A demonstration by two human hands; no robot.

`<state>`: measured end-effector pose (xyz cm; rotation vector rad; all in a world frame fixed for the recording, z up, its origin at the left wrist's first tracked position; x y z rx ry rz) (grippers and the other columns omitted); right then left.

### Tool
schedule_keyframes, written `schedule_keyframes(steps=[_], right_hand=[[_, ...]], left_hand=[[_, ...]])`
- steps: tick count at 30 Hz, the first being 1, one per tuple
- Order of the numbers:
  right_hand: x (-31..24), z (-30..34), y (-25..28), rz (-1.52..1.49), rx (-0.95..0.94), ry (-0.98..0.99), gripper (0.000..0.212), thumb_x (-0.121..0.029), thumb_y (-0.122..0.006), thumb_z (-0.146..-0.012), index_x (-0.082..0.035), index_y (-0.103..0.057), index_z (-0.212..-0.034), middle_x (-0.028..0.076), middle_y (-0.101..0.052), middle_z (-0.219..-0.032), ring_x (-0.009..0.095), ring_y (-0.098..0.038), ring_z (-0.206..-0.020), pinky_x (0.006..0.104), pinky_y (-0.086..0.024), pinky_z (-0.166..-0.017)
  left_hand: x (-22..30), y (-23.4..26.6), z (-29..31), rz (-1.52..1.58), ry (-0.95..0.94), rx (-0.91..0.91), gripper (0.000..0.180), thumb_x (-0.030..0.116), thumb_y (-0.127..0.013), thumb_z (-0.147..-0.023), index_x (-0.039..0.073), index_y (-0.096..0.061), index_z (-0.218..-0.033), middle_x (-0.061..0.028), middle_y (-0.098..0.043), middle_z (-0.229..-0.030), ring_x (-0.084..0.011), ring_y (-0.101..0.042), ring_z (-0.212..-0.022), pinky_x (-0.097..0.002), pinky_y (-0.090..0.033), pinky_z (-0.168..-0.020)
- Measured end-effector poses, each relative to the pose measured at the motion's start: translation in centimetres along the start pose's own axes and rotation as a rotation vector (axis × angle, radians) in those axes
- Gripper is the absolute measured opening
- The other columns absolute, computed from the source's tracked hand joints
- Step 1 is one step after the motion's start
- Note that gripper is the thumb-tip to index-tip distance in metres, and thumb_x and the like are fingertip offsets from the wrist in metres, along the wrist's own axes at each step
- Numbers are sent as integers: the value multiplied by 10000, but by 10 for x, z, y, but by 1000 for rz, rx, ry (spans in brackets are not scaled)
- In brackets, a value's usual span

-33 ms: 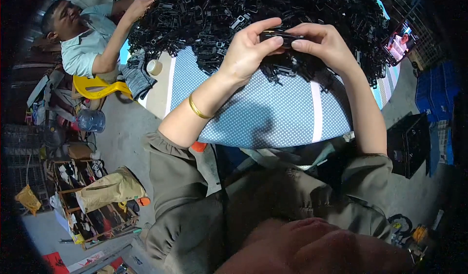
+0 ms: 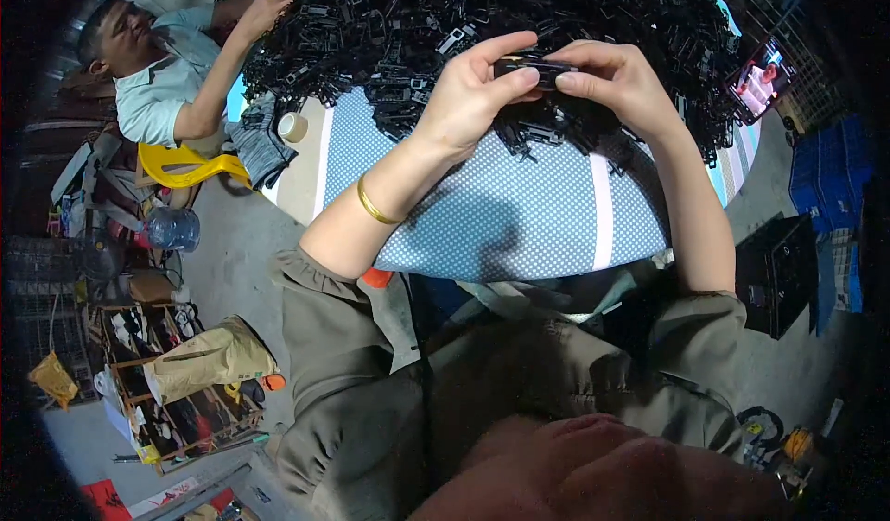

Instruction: Picking and sorting small black plastic components from a pile on a work surface.

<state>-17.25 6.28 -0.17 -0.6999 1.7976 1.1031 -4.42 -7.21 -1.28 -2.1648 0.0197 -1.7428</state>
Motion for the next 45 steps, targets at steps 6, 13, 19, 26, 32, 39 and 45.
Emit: schedule_keyframes(steps=[6, 13, 19, 26, 32, 39, 45], right_hand=[[4, -2, 8, -241, 25, 213, 308, -278, -538, -849, -29, -624, -1007, 45, -612, -921, 108, -564, -799, 207, -446, -698], [6, 2, 0, 352, -118, 355, 202, -204, -698, -687, -17, -620, -684, 74, -574, -600, 156, -539, -536, 268, -419, -504], [-2, 14, -15, 916, -174, 266, 260, -249, -712, -622, -12, -609, -651, 122, -572, -597, 296, -579, -620, 376, -459, -595], [-1, 12, -10, 633, -217, 310, 242, -148, -691, -591, 16, -557, -708, 160, -565, -684, 300, -573, -630, 363, -462, -595], [-11, 14, -7, 397, -192, 216, 198, -27, -643, -590, 20, -488, -704, 140, -551, -634, 251, -577, -592, 331, -455, -546], [4, 9, -10, 322, -214, 297, 268, -67, -689, -621, 7, -605, -865, 141, -606, -708, 255, -600, -651, 332, -475, -609], [9, 7, -7, 418, -167, 396, 256, -135, -699, -649, -19, -643, -871, 126, -623, -770, 257, -604, -703, 337, -481, -647]], left_hand=[[19, -11, 7, -16, -55, -100, 430, 62, -563, -817, -39, -395, -1200, -124, -566, -1016, -160, -588, -872, -267, -502, -787], [-23, -75, 65, -547, -503, -972, 160, 108, -494, -794, 38, -557, -924, -121, -567, -959, -294, -515, -979, -385, -413, -870], [-44, -76, 68, -855, -740, -1099, 218, 161, -572, -767, 54, -567, -957, -160, -527, -1036, -307, -430, -1128, -405, -398, -917], [16, -24, 5, -992, -673, -130, 89, 51, -590, -746, 30, -643, -814, -80, -636, -807, -199, -606, -713, -285, -489, -633], [24, 34, -68, -1524, -349, 397, 348, 354, -582, -774, 17, -664, -747, -155, -631, -745, -319, -613, -700, -392, -487, -619], [4, 22, -101, -1888, -103, 457, 424, 441, -570, -763, 24, -642, -740, -187, -621, -769, -345, -603, -759, -415, -479, -651], [-1, 24, -105, -1846, -278, 506, 330, 347, -620, -739, 19, -619, -779, -162, -619, -769, -315, -601, -752, -393, -474, -670]])
Point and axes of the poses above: each hand's wrist, its own z-axis away from the middle knuckle, its own y-axis out of the back of the hand, x = y × z, the point moved 1 cm from there along -z, towards the middle knuckle
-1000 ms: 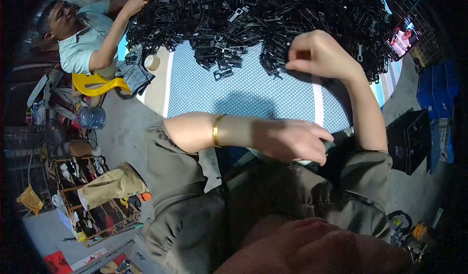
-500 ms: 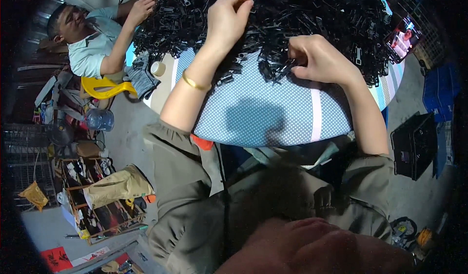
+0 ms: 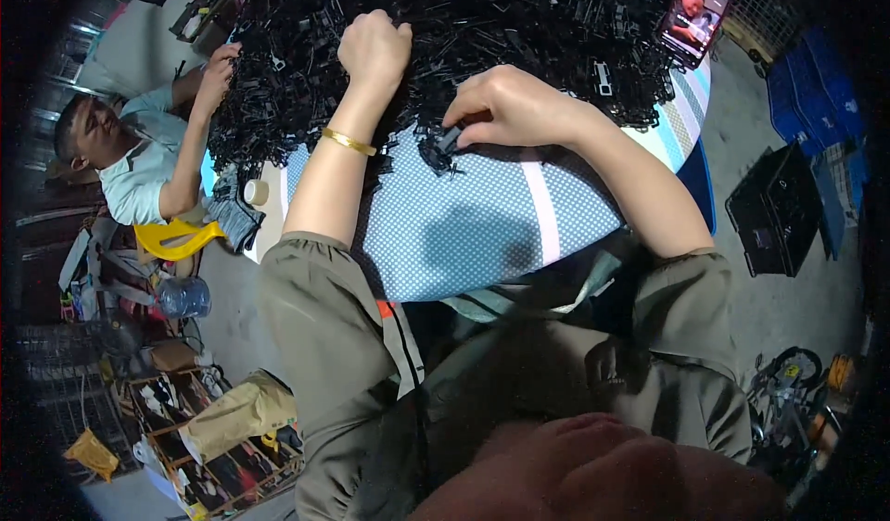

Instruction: Picking and sorting small black plastic components from a pile on a work surface.

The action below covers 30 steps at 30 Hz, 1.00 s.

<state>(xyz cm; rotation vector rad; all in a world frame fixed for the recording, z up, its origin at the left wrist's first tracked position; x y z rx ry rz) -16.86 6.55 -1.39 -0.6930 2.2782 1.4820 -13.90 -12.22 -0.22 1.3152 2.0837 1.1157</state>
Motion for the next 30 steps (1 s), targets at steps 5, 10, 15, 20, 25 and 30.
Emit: schedule_keyframes(steps=[5, 10, 15, 20, 25, 30], right_hand=[[3, 0, 4, 77, 213, 38, 238, -129, -675, -695, -36, -635, -910, 91, -596, -785, 216, -588, -678, 305, -484, -605], [-1, -3, 7, 85, 438, 121, 227, -89, -657, -726, -43, -628, -946, 70, -564, -772, 167, -558, -646, 254, -453, -545], [-4, -4, 6, 59, 491, 154, 233, -39, -654, -719, -29, -632, -950, 56, -556, -745, 134, -532, -623, 227, -411, -525], [-2, -5, -1, 108, 421, 94, 223, -34, -655, -716, -25, -631, -937, 51, -546, -733, 128, -521, -602, 227, -404, -513], [-4, -5, -3, 225, 438, 8, 216, -39, -651, -720, -34, -628, -934, 53, -519, -708, 136, -507, -562, 239, -411, -497], [-12, -5, -9, 308, 418, 27, 224, -66, -662, -712, -54, -628, -932, 54, -514, -695, 159, -513, -557, 259, -424, -497]], left_hand=[[2, 30, 10, 427, -33, 158, 246, 231, -642, -722, 4, -564, -778, -129, -603, -738, -286, -586, -655, -349, -455, -613], [-5, 61, 45, 1179, 165, -397, 211, 108, -488, -870, -68, -416, -959, -109, -595, -736, -119, -577, -568, -202, -462, -463], [-13, 60, 76, 1231, 179, -794, 226, 123, -504, -858, -32, -449, -1013, -44, -564, -737, -77, -526, -602, -184, -424, -514], [-17, 58, 81, 1571, 302, -789, 342, 87, -492, -860, -73, -427, -1155, -86, -580, -832, -102, -568, -691, -193, -477, -622], [-21, 59, 85, 1805, 409, -775, 386, 57, -449, -878, -75, -365, -1230, -187, -552, -1046, -204, -600, -904, -262, -492, -836], [-9, 54, 94, 1676, 410, -747, 375, 34, -414, -887, -86, -345, -1235, -172, -533, -1086, -188, -592, -927, -246, -489, -839]])
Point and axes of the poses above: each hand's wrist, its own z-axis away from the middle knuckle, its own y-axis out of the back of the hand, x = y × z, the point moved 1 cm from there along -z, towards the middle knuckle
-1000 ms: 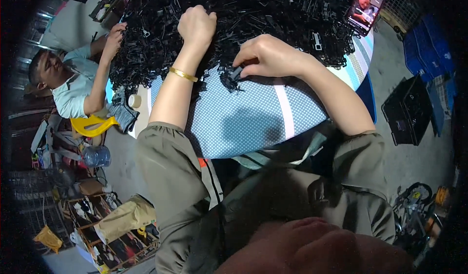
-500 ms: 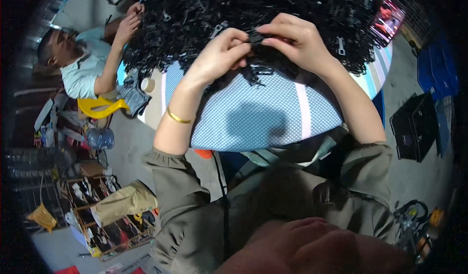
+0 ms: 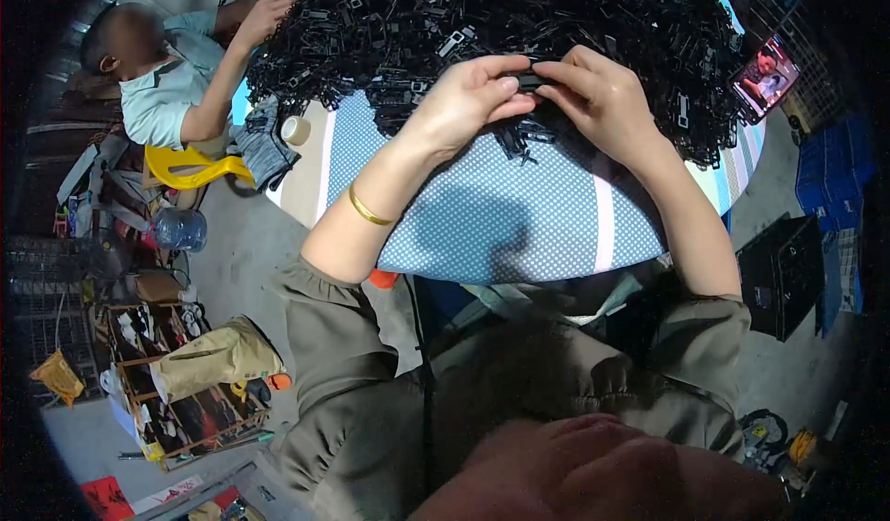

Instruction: Picking and sorting small black plastic components from a pile on a work surface.

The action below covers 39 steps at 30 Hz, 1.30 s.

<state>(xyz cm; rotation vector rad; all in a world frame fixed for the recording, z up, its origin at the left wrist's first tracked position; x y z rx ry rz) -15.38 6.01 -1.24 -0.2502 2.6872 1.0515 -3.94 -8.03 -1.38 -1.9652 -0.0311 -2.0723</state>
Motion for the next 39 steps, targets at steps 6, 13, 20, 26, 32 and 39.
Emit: schedule_keyframes(steps=[6, 13, 20, 26, 32, 39], right_hand=[[-6, -1, 1, 105, 96, 77, 247, -104, -685, -689, -100, -650, -933, 39, -504, -709, 157, -511, -564, 261, -433, -492], [-6, -6, 7, -124, 96, -23, 286, -110, -698, -671, -76, -651, -951, 37, -497, -838, 121, -509, -711, 222, -422, -609], [19, -13, 4, -579, 37, -525, 205, -172, -576, -830, -16, -639, -948, 18, -604, -869, 70, -527, -752, 191, -419, -649], [-33, -63, -52, -10, -245, 241, 158, -106, -628, -728, -34, -641, -867, 85, -594, -800, 226, -573, -759, 295, -476, -649], [-47, -99, -126, 149, -287, 326, 109, -130, -628, -700, -47, -629, -771, 75, -565, -762, 239, -554, -777, 344, -480, -676], [-35, -100, -103, -40, -179, 203, 127, -101, -598, -697, -41, -601, -808, 102, -584, -767, 259, -586, -716, 346, -483, -637]], left_hand=[[1, -5, -1, -51, -91, 2, 377, 63, -485, -868, -57, -400, -1215, -129, -574, -1010, -162, -606, -853, -241, -513, -777], [5, -6, 2, 73, -221, -91, 473, 93, -533, -846, 3, -344, -1270, -95, -594, -930, -155, -608, -805, -278, -524, -748], [-16, -43, 16, -323, -176, -400, 234, 59, -489, -847, 20, -457, -1075, -87, -547, -895, -140, -601, -707, -253, -504, -608], [-26, -44, 28, -520, -426, -737, 187, 47, -522, -791, 6, -579, -964, -105, -624, -861, -170, -597, -706, -282, -472, -648], [-30, -41, 25, -520, -436, -739, 200, 58, -546, -775, 12, -599, -962, -104, -623, -893, -171, -588, -740, -283, -465, -658], [-24, -39, 24, -409, -128, -692, 181, 74, -537, -827, 5, -577, -990, -96, -611, -938, -152, -607, -813, -259, -493, -709]])
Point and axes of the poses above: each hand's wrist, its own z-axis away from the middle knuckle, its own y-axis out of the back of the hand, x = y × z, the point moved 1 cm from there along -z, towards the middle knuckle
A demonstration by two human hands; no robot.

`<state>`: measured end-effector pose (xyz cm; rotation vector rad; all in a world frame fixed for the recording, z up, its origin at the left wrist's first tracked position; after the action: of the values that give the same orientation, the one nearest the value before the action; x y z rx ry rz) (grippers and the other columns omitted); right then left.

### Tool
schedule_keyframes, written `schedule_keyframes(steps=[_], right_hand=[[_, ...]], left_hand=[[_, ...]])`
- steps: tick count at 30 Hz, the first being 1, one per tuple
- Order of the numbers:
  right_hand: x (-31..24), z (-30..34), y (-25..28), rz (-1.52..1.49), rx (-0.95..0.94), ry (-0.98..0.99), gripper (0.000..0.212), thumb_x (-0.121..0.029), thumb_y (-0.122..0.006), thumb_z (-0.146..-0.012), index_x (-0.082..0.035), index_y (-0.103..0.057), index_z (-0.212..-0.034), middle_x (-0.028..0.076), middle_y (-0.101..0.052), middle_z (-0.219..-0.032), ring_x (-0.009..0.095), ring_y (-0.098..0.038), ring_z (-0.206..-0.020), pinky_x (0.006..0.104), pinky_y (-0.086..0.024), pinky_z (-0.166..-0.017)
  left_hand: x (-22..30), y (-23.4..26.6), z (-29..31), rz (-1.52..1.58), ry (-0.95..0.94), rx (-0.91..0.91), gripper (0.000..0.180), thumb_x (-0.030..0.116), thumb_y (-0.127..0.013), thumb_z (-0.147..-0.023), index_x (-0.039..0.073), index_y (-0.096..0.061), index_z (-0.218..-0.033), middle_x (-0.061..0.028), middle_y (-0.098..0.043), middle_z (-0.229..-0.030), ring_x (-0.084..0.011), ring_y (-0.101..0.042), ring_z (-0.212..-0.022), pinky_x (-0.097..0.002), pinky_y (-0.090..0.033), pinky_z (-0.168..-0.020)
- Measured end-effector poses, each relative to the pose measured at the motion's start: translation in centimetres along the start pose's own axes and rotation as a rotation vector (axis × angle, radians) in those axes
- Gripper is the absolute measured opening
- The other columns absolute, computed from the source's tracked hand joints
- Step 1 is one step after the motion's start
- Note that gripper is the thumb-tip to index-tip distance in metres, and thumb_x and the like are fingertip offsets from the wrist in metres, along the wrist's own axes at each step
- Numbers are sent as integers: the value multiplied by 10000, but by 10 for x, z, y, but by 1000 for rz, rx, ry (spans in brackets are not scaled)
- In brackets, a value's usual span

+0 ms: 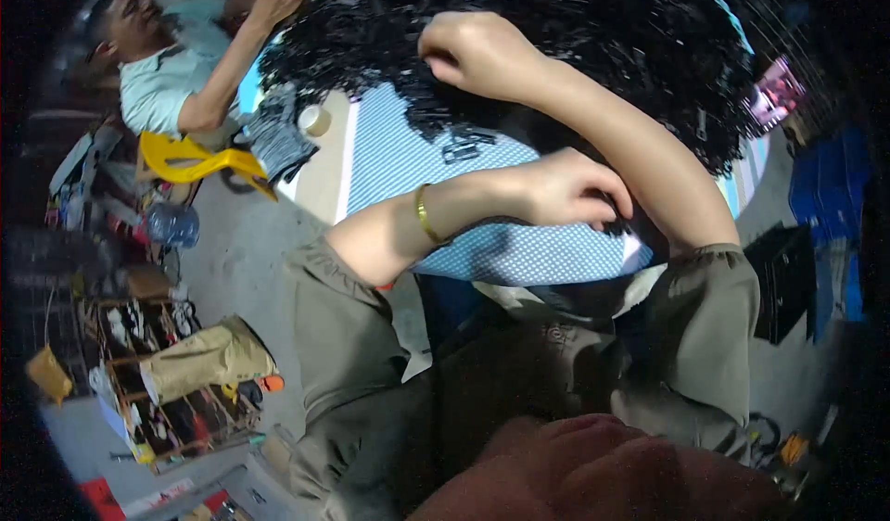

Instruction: Picking and sorting small black plastic components from a pile on a work surface.

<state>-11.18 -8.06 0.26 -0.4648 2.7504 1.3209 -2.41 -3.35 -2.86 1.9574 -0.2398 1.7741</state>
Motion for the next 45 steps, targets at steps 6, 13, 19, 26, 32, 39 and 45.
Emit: schedule_keyframes(steps=[6, 13, 19, 26, 32, 39, 45], right_hand=[[20, 58, 70, -448, 207, -408, 252, -10, -531, -767, -37, -605, -1007, 54, -631, -906, 112, -596, -791, 233, -491, -691], [21, 117, 94, -418, 200, -391, 228, 48, -507, -751, 9, -616, -947, 86, -623, -921, 140, -599, -823, 238, -482, -744], [14, 115, 92, -106, 272, -80, 297, 138, -549, -626, -14, -620, -871, 93, -630, -817, 227, -607, -747, 277, -477, -633], [6, 118, 88, 21, 276, 9, 303, 121, -562, -636, -24, -623, -894, 101, -631, -845, 227, -606, -772, 274, -485, -662], [27, 123, 98, -971, 185, -556, 289, -151, -541, -837, -58, -580, -1107, 100, -614, -975, 141, -580, -863, 230, -459, -748], [16, 122, 94, -660, 8, -511, 290, -180, -631, -784, -40, -616, -1038, 60, -638, -886, 102, -583, -795, 225, -468, -714], [27, 129, 103, -1083, 14, -647, 416, -383, -460, -885, -4, -629, -914, 84, -635, -847, 135, -600, -765, 264, -472, -723]], left_hand=[[1, 23, 3, 506, 103, 523, 319, 137, -438, -901, -79, -391, -1131, -209, -547, -995, -265, -613, -856, -314, -526, -767], [8, 34, 6, 751, -61, 704, 342, 132, -289, -935, -118, -370, -1154, -223, -516, -1063, -304, -578, -942, -356, -487, -846], [-3, 33, 4, 723, -30, 754, 338, 147, -306, -938, -85, -381, -1172, -215, -526, -1043, -278, -582, -935, -351, -481, -858], [-5, 39, 3, 549, 8, 814, 303, 87, -473, -882, -64, -444, -1143, -174, -565, -1008, -212, -607, -866, -263, -527, -762], [7, 46, 9, 419, -60, 823, 362, 92, -494, -872, -39, -418, -1201, -147, -578, -1017, -201, -599, -900, -268, -515, -783], [9, 40, 7, 319, -147, 718, 421, 84, -520, -854, -29, -387, -1237, -110, -580, -1006, -154, -576, -900, -284, -485, -822], [12, 27, 5, 298, -263, 566, 471, 72, -532, -836, -22, -324, -1248, -109, -559, -1006, -168, -556, -938, -300, -477, -826]])
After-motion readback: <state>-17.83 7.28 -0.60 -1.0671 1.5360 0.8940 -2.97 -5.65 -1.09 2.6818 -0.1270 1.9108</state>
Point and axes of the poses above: each hand's wrist, its own z-axis away from the middle knuckle, its own y-axis out of the back of the hand, x = y × z, the point moved 1 cm from there along -z, towards the middle knuckle
